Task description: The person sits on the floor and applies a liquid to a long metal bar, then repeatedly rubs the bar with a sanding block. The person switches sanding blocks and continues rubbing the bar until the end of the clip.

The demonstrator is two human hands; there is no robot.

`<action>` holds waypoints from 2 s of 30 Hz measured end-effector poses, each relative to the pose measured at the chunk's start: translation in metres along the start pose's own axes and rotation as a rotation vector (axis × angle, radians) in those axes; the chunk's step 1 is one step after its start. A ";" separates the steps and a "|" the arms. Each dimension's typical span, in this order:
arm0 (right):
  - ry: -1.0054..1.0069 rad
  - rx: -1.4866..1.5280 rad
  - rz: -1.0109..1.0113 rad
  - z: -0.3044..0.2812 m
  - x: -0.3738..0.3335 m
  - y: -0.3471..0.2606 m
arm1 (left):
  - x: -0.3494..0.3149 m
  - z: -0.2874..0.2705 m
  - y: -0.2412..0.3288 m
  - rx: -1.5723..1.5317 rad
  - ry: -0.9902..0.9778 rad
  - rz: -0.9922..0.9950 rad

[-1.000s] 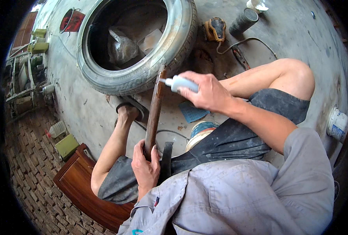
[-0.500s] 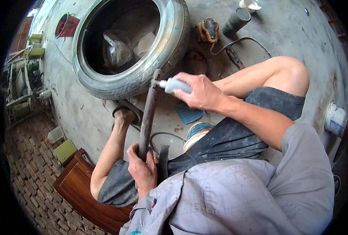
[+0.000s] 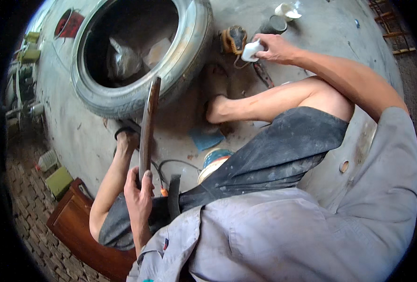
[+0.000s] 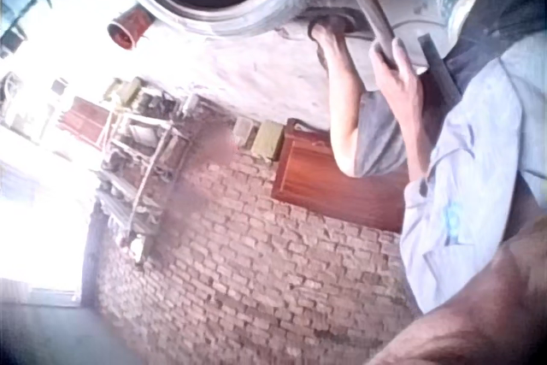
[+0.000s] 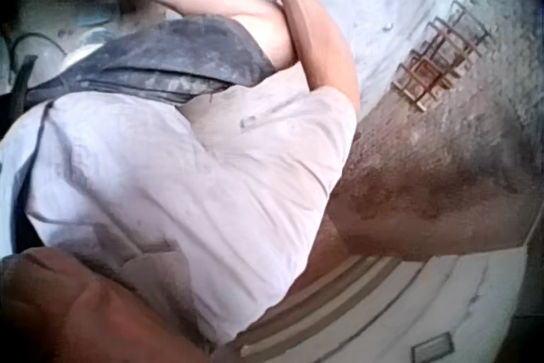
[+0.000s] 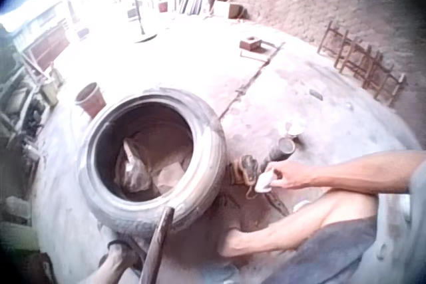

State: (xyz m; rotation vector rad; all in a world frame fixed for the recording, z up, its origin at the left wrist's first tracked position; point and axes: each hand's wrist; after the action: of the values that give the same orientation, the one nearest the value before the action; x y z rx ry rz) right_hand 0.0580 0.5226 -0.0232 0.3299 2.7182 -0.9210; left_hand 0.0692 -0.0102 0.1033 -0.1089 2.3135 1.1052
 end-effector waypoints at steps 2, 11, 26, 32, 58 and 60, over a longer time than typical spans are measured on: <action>0.069 -0.123 -0.049 0.031 -0.002 0.038 | 0.005 -0.001 0.004 -0.033 -0.054 -0.036; 0.056 -0.151 0.046 0.138 0.001 0.076 | 0.016 -0.021 -0.008 -0.192 -0.092 -0.169; -0.082 -0.249 -0.007 -0.029 -0.015 0.015 | 0.018 -0.012 -0.005 -0.228 -0.057 -0.230; 0.231 -0.006 0.328 0.053 -0.080 0.100 | 0.016 0.004 0.003 -0.301 -0.099 -0.226; 1.023 -0.031 0.689 0.058 -0.175 0.287 | 0.020 0.020 0.028 -0.207 -0.239 -0.177; 1.069 0.019 0.338 -0.037 -0.134 0.209 | 0.005 0.029 0.018 -0.210 -0.240 -0.189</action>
State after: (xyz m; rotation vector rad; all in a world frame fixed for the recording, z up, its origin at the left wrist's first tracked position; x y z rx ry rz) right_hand 0.2388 0.6896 -0.0710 1.6241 3.3268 -0.7921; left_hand 0.0732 0.0239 0.0986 -0.2553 1.9302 1.1906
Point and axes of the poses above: each hand's wrist, its own x-axis towards the middle knuckle, its own z-axis out of the palm, y = z × x, and after that the axes turned 5 degrees about y, right-handed
